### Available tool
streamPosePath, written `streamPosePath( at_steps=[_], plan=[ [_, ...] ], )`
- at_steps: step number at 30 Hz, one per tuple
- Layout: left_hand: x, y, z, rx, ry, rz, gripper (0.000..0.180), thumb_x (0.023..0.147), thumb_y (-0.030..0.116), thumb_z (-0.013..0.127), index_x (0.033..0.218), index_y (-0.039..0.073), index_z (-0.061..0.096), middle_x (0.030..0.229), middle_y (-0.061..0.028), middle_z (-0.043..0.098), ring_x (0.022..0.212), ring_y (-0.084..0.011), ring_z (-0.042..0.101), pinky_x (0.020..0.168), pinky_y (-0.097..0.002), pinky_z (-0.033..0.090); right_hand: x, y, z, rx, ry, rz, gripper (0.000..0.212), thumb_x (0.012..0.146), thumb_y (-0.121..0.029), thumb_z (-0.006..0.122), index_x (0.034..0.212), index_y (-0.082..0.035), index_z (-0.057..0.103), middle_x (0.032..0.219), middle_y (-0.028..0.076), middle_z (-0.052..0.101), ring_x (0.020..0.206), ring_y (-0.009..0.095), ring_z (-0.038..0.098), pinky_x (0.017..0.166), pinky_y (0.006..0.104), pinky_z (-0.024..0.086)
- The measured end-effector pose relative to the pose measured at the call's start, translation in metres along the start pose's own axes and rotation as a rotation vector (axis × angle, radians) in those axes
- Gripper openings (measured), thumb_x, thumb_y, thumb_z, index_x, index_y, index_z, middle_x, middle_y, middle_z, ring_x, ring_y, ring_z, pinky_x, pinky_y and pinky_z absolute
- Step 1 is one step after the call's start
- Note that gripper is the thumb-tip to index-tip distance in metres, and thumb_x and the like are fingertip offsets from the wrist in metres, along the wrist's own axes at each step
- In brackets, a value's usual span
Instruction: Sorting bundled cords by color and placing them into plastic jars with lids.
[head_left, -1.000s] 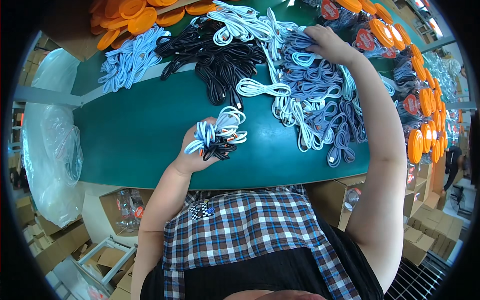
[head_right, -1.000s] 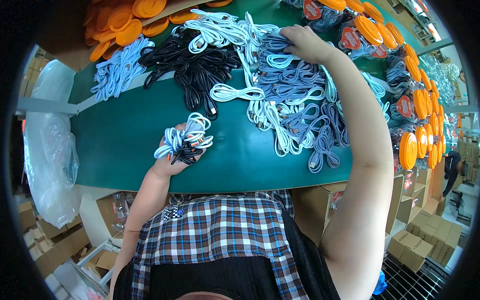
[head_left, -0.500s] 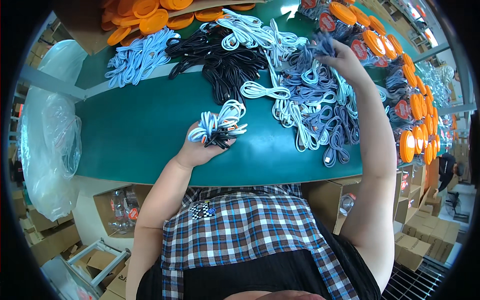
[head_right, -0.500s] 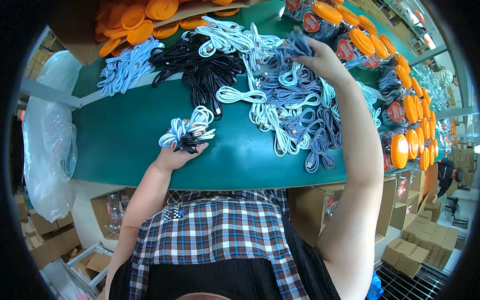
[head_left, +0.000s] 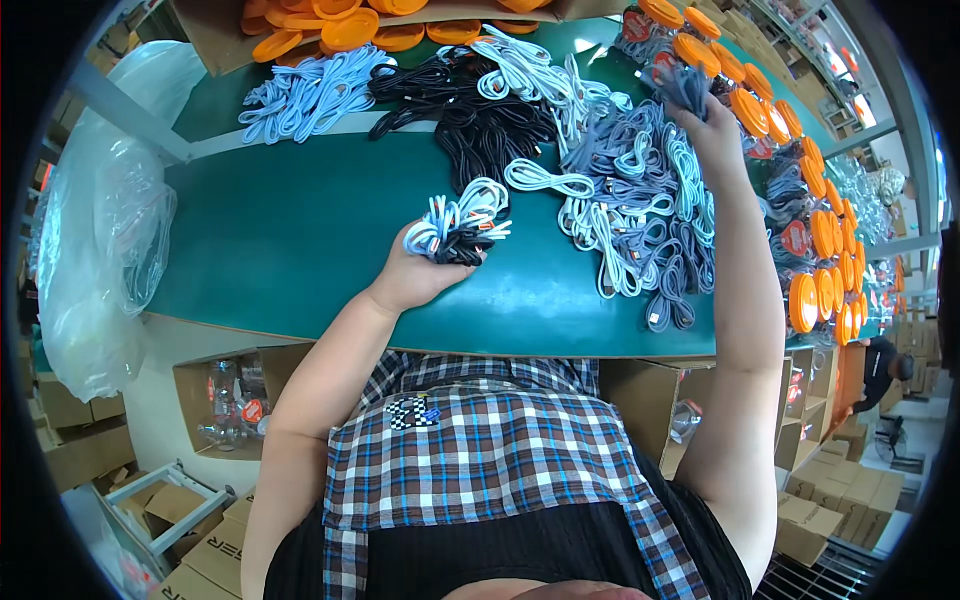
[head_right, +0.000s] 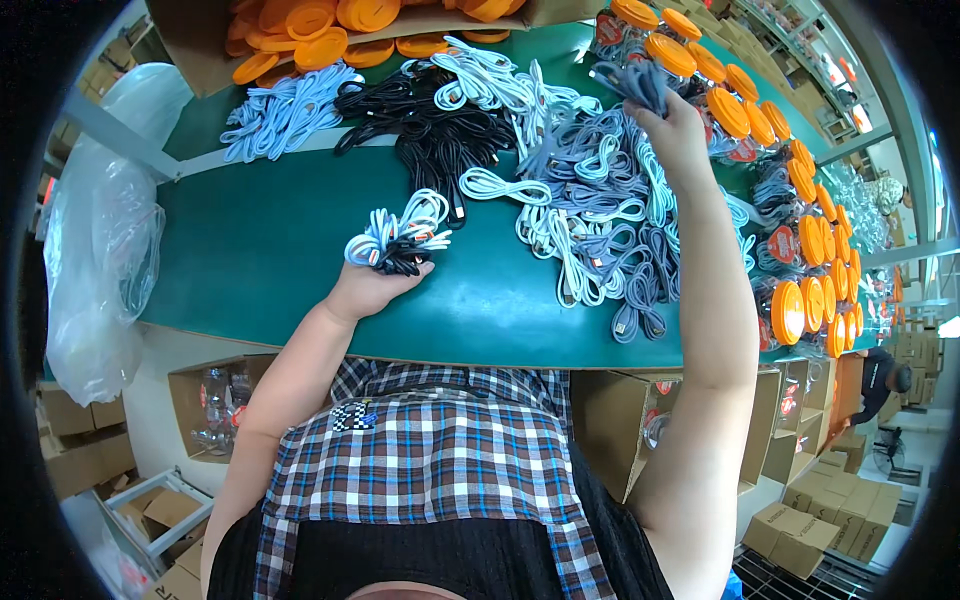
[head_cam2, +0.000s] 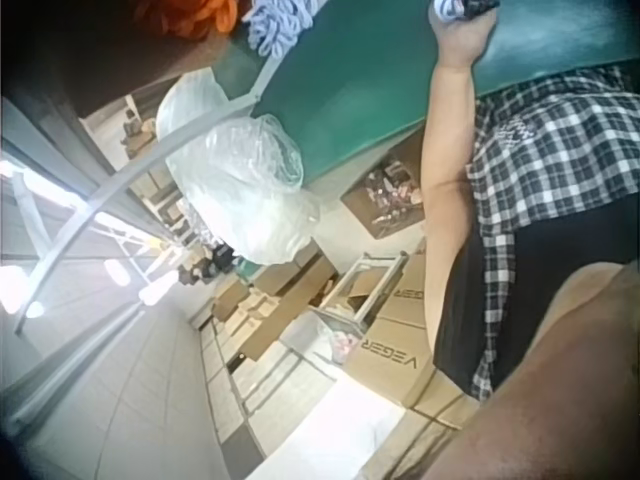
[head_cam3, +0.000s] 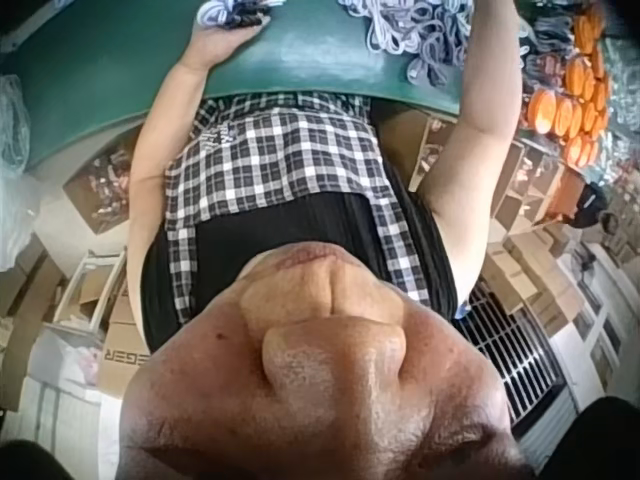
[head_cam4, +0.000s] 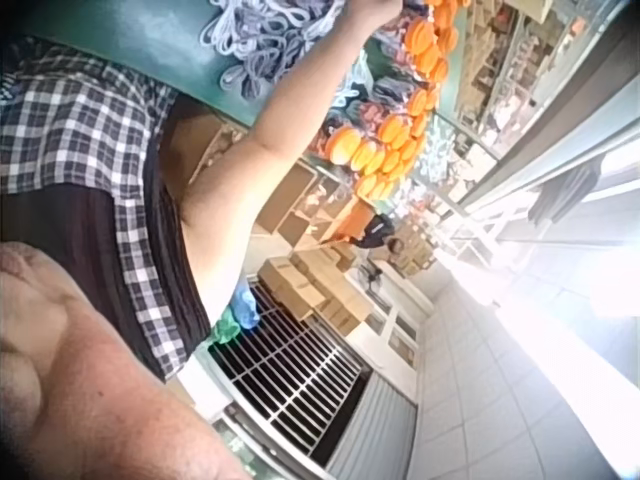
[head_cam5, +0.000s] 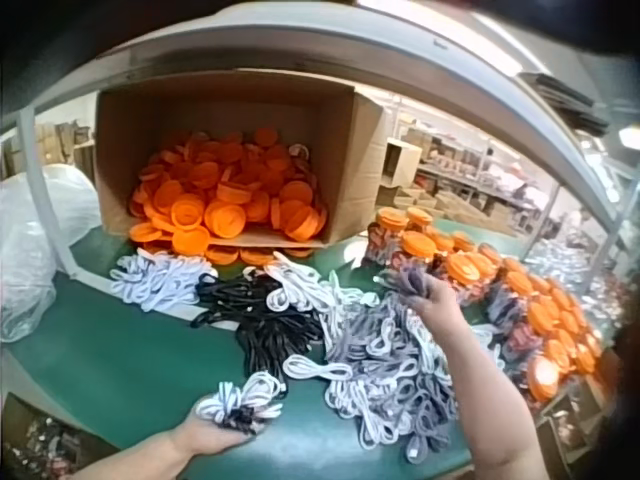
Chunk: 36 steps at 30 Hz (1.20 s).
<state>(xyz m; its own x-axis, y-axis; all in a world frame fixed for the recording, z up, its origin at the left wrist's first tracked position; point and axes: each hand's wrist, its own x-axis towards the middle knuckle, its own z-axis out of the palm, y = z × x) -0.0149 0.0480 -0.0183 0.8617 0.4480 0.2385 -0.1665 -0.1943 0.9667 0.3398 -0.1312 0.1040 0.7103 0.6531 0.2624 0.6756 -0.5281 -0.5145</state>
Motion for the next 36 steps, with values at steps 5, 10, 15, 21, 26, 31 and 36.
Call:
streamPosePath(
  at_steps=[5,10,15,21,26,31,36],
  plan=[
    [-0.001,0.005,-0.005,-0.081,0.047,-0.085,0.036,0.080,0.000,0.077,0.115,0.001,0.069,0.107,-0.0091,0.074,0.093,-0.0186,0.071,0.085,-0.0291,0.054,-0.021,-0.022,0.009,0.883,-0.208,0.098,0.020,0.090,-0.009,0.073,0.108,-0.002,0.069,0.093,0.006,0.072,0.083,0.014,0.065,0.084,0.0243,0.048],
    [-0.001,0.004,-0.008,-0.355,0.056,-0.114,0.041,0.082,0.003,0.073,0.121,0.001,0.063,0.121,-0.0132,0.069,0.101,-0.0218,0.069,0.088,-0.0304,0.054,-0.069,-0.076,0.048,0.914,-0.246,-0.033,0.028,0.090,-0.007,0.071,0.118,-0.003,0.068,0.100,0.007,0.073,0.087,0.013,0.066,0.084,0.0255,0.052],
    [-0.002,0.006,-0.002,-0.698,0.027,-0.015,0.054,0.081,-0.001,0.069,0.133,0.004,0.056,0.129,-0.0135,0.065,0.111,-0.0249,0.066,0.093,-0.0333,0.053,-0.107,-0.125,0.084,0.654,-0.400,-0.114,0.029,0.093,-0.009,0.066,0.122,-0.003,0.064,0.109,0.011,0.071,0.088,0.017,0.067,0.077,0.0286,0.055],
    [-0.020,-0.013,-0.011,-0.936,-0.141,-0.175,0.060,0.079,-0.006,0.068,0.137,0.006,0.054,0.131,-0.0115,0.063,0.120,-0.0262,0.062,0.101,-0.0364,0.051,-0.133,-0.164,0.126,0.157,-0.017,-0.517,0.049,0.087,-0.027,0.067,0.123,0.005,0.058,0.129,0.025,0.060,0.129,0.040,0.051,0.115,0.0527,0.029],
    [-0.029,-0.015,-0.014,-1.131,-0.122,-0.315,0.062,0.078,-0.006,0.068,0.137,0.006,0.053,0.128,-0.0122,0.064,0.118,-0.0271,0.063,0.103,-0.0394,0.050,-0.140,-0.167,0.123,-0.050,0.027,-0.652,0.047,0.091,-0.030,0.063,0.122,0.005,0.061,0.132,0.025,0.060,0.128,0.040,0.052,0.115,0.0527,0.029],
    [-0.029,0.004,-0.010,-0.957,-0.071,-0.275,0.062,0.078,-0.007,0.068,0.137,0.006,0.052,0.122,-0.0127,0.066,0.113,-0.0265,0.064,0.103,-0.0398,0.050,-0.130,-0.147,0.102,0.033,-0.319,-0.676,0.045,0.092,-0.029,0.064,0.123,0.005,0.062,0.135,0.023,0.060,0.127,0.038,0.055,0.112,0.0485,0.038],
    [-0.018,0.001,-0.026,-0.711,-0.030,-0.164,0.064,0.078,-0.009,0.067,0.139,0.005,0.050,0.109,-0.0122,0.069,0.100,-0.0251,0.067,0.101,-0.0371,0.050,-0.071,-0.068,0.048,-0.036,-0.294,-0.716,0.035,0.088,0.002,0.061,0.121,-0.007,0.068,0.135,0.012,0.063,0.122,0.031,0.061,0.106,0.0402,0.049]
  ],
)
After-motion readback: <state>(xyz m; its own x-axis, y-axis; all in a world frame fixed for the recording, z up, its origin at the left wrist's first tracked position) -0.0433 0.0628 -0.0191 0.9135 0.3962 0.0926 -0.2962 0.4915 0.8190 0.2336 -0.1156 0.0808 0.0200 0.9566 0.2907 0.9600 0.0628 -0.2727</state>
